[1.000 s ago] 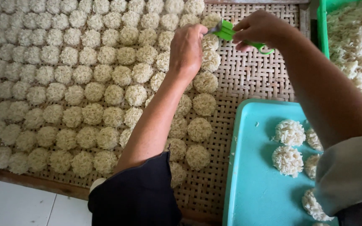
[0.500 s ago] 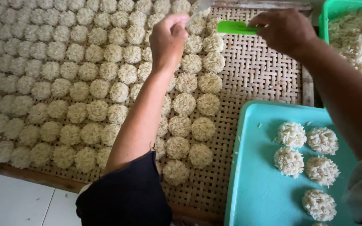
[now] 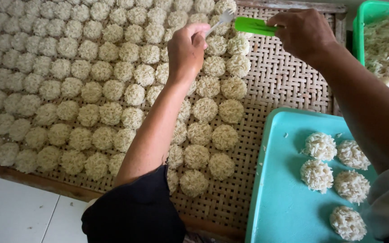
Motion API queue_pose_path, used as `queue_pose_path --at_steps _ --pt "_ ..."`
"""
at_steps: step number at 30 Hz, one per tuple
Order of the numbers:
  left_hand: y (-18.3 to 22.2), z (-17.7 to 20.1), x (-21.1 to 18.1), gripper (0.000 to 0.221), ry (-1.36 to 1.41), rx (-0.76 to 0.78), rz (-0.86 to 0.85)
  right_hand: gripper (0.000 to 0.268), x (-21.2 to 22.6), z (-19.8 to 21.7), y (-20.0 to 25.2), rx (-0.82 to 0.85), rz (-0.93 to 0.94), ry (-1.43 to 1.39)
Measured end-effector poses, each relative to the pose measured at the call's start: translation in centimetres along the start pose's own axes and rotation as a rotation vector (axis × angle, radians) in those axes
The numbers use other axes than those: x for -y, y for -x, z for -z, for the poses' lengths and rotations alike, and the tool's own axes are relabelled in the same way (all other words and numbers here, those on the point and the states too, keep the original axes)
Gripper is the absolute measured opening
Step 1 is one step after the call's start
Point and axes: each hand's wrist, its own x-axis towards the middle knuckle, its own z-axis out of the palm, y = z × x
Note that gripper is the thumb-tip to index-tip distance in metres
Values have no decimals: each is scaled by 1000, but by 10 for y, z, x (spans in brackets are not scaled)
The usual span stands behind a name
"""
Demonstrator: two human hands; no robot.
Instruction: Transferring small noodle-like food balls from a large woven tray to a blue plastic tray using a fork and spatula
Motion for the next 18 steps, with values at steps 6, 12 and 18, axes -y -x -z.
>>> queue_pose_path --at_steps 6,12,18 --pt "2 -7 30 24 -134 53 -16 26 1 -18 -12 -85 110 375" --pt "3 -25 31 23 -174 40 -76 30 7 -15 -15 34 57 479" --pt "2 -27 35 23 -191 73 -72 37 -2 -12 -13 143 -4 417"
